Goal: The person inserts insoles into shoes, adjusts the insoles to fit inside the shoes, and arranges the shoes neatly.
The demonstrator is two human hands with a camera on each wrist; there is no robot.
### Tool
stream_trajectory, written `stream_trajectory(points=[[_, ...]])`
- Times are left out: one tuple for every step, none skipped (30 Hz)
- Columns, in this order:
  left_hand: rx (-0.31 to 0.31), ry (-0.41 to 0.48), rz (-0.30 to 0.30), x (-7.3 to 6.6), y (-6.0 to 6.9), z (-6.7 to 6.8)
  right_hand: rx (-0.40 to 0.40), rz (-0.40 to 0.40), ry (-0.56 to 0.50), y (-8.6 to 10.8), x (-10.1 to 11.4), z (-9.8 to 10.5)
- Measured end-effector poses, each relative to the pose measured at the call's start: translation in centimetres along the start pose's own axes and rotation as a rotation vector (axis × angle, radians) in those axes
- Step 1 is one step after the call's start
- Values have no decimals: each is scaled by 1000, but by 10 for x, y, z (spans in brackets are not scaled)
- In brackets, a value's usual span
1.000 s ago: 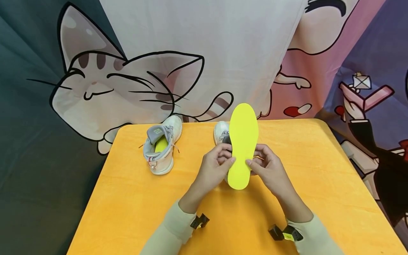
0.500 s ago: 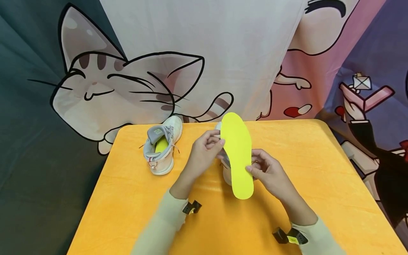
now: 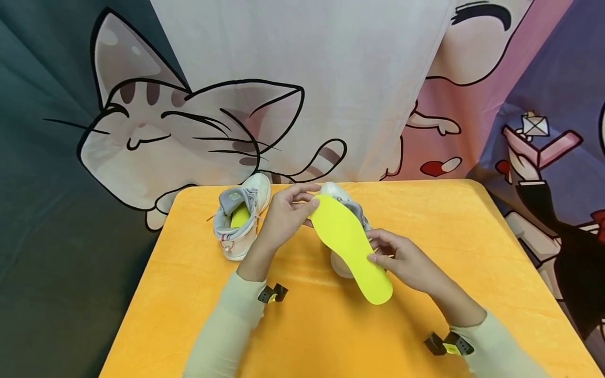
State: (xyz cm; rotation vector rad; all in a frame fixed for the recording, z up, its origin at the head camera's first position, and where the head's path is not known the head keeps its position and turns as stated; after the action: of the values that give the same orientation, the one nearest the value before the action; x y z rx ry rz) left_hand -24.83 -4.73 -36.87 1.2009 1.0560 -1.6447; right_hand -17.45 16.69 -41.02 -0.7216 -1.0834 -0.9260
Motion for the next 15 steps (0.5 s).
stream_trajectory(points=[[15, -1, 4, 0, 1, -1, 4, -4, 28, -1, 0, 2], [31, -2, 9, 1, 1, -2, 7, -10, 57, -1, -1, 4], [44, -6, 11, 2, 2, -4, 7, -17, 85, -2, -1, 6], [55, -11, 11, 3, 2, -5, 6, -28, 113, -3, -2, 9], [61, -17, 12, 3, 3, -6, 4, -36, 139, -4, -2, 11], [61, -22, 12, 3, 3, -6, 3, -47, 164, -5, -2, 13], [58, -19, 12, 4, 4, -6, 1, -55, 187, -6, -1, 15], [52, -15, 13, 4, 4, -6, 0, -61, 210, -7, 0, 18], [44, -11, 15, 5, 4, -6, -2, -66, 233, -8, 1, 20], [36, -3, 19, 6, 5, -6, -2, -67, 262, -9, 3, 22], [28, 4, 26, 6, 5, -6, -3, -64, 291, -10, 5, 23], [21, 9, 33, 7, 6, -6, -5, -64, 325, -12, 7, 25], [16, 14, 40, 8, 6, -7, -9, -59, 353, -13, 10, 27], [10, 16, 52, 9, 6, -7, -10, -56, 378, -14, 11, 28], [7, 18, 61, 10, 7, -8, -10, -51, 399, -16, 13, 30]])
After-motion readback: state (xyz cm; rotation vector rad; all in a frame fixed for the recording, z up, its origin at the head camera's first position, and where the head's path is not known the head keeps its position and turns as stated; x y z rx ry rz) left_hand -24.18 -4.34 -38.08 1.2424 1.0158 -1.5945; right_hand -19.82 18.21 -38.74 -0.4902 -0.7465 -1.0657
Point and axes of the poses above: each hand's wrist, its own y-axis away from the middle knuckle, its own z-axis out of the back of the hand, x = y × z, the point moved 9 cm from there along -y, towards the middle knuckle, and after that the axes turned 8 degrees about -y, right-handed, at the moved point
